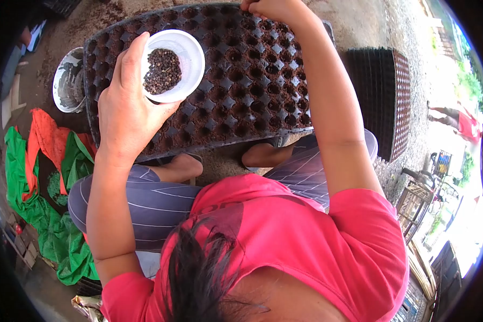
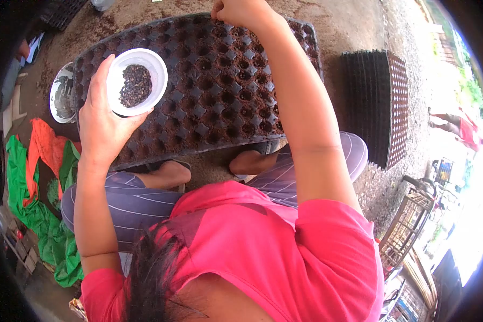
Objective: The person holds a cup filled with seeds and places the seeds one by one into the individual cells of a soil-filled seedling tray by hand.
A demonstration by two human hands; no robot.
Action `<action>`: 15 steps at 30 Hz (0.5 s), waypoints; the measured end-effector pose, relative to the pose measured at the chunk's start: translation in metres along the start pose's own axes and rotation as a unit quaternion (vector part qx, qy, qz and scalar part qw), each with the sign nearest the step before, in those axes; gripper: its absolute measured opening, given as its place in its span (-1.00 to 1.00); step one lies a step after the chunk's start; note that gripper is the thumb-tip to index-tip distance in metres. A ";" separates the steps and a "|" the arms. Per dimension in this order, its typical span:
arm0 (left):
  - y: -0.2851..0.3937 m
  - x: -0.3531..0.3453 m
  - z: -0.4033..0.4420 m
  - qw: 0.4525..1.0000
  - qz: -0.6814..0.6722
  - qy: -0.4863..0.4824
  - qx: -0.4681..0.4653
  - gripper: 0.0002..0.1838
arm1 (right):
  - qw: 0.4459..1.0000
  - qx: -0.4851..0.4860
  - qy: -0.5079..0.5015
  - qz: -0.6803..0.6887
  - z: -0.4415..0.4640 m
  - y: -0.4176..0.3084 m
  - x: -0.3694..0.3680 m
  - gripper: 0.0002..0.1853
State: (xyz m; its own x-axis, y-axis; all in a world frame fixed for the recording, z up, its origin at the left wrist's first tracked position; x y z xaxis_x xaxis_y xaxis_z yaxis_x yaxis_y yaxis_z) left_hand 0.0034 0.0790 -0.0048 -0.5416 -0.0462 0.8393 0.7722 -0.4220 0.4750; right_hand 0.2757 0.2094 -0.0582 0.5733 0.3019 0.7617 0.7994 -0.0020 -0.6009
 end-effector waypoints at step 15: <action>0.003 -0.003 -0.001 1.000 -0.006 0.000 -0.011 0.11 | 0.994 0.099 -0.020 -0.042 -0.044 -0.015 -0.016 -0.77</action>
State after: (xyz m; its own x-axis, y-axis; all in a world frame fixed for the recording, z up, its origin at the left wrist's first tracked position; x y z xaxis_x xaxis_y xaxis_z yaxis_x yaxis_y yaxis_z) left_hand 0.0073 0.0772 -0.0055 -0.5517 -0.0411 0.8331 0.7575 -0.4428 0.4798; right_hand 0.2624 0.1630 -0.0506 0.4944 0.3310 0.8038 0.7910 0.2121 -0.5739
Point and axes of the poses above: each hand's wrist, its own z-axis towards the middle knuckle, its own x-axis out of the back of the hand, y = z × x, the point moved 8 cm from there along z, towards the middle knuckle, and after that the axes turned 7 degrees about z, right-handed, at the moved point
